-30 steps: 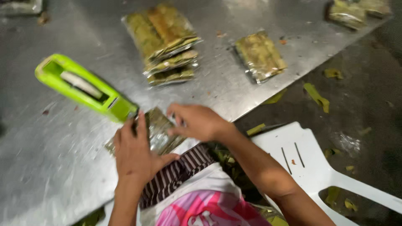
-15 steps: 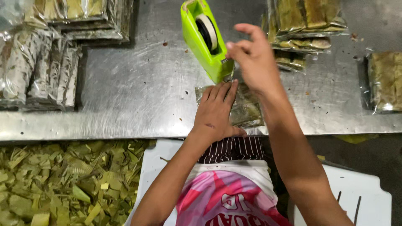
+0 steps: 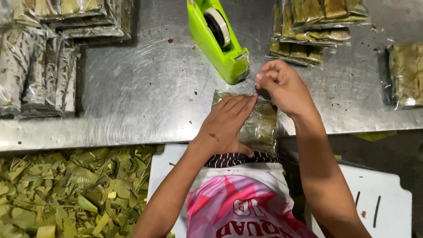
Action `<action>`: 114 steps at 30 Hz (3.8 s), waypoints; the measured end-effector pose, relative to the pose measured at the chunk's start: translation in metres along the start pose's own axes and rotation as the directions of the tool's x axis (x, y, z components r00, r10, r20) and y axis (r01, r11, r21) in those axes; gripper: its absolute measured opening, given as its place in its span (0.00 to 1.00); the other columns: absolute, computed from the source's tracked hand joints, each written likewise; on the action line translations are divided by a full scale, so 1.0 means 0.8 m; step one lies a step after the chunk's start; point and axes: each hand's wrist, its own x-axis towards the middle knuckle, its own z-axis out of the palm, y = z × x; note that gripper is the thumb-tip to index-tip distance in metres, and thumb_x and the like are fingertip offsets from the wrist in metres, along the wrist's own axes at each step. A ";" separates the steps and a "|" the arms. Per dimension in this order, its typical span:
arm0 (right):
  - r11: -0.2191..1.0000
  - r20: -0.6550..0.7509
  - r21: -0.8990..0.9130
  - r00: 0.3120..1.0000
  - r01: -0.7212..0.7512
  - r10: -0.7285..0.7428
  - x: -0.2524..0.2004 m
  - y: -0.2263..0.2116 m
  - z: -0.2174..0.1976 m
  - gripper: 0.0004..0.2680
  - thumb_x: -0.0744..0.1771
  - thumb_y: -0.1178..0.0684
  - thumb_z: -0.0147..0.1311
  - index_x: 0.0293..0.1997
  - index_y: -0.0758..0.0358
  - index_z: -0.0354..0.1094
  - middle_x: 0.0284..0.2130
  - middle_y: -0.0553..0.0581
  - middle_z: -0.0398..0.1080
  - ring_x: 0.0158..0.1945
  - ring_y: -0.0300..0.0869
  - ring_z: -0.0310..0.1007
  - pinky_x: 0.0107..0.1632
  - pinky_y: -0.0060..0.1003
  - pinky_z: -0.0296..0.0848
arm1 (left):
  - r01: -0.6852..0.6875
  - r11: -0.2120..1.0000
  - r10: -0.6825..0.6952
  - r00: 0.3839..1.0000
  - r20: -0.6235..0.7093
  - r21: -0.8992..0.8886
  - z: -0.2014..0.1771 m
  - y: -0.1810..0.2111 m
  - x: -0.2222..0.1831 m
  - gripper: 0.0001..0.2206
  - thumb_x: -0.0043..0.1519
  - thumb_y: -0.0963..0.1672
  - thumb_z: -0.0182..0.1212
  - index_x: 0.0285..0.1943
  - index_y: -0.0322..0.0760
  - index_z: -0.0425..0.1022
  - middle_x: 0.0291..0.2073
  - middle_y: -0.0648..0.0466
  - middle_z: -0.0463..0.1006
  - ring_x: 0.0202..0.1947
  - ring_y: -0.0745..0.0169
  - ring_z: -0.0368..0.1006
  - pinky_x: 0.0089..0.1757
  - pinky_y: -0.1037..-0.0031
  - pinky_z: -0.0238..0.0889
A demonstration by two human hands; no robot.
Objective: The person is packaging green leafy food items into clear plastic bags. They use a green tape dispenser to seal the bags and then affix small white labels to each package. The finished packages are stacked on a metal table.
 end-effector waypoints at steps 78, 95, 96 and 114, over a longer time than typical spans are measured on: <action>0.960 -0.096 -0.240 0.981 0.142 -0.169 -0.137 -0.049 -0.039 0.24 0.68 0.42 0.60 0.67 0.68 0.62 0.58 0.61 0.71 0.60 0.45 0.70 0.63 0.41 0.68 | -0.110 0.993 0.084 0.923 -0.375 -0.049 0.046 0.034 -0.017 0.52 0.44 0.63 0.72 0.75 0.42 0.56 0.71 0.33 0.54 0.73 0.29 0.50 0.67 0.35 0.37; 0.100 0.275 -0.910 0.766 0.402 -0.581 0.039 -0.136 -0.156 0.27 0.58 0.59 0.61 0.66 0.61 0.67 0.65 0.73 0.63 0.67 0.66 0.59 0.67 0.58 0.53 | 0.018 0.968 -0.086 0.961 -0.264 -0.250 0.034 0.055 -0.030 0.27 0.49 0.49 0.78 0.55 0.34 0.78 0.58 0.45 0.74 0.58 0.42 0.70 0.55 0.58 0.65; 0.103 0.268 -0.912 0.768 0.397 -0.582 0.042 -0.123 -0.169 0.26 0.59 0.58 0.61 0.66 0.62 0.67 0.65 0.74 0.62 0.67 0.66 0.59 0.68 0.59 0.54 | 0.012 0.966 -0.078 0.966 -0.248 -0.258 0.035 0.055 -0.030 0.26 0.50 0.49 0.78 0.55 0.34 0.78 0.58 0.45 0.74 0.57 0.43 0.70 0.55 0.58 0.64; 0.699 -0.720 -0.176 0.575 -0.694 0.389 -0.100 0.001 -0.377 0.34 0.59 0.38 0.71 0.68 0.69 0.65 0.63 0.73 0.67 0.67 0.60 0.64 0.64 0.59 0.62 | 0.042 0.941 -0.098 0.983 -0.154 -0.334 0.030 0.049 -0.037 0.20 0.54 0.46 0.74 0.52 0.32 0.79 0.50 0.49 0.81 0.50 0.48 0.76 0.51 0.64 0.67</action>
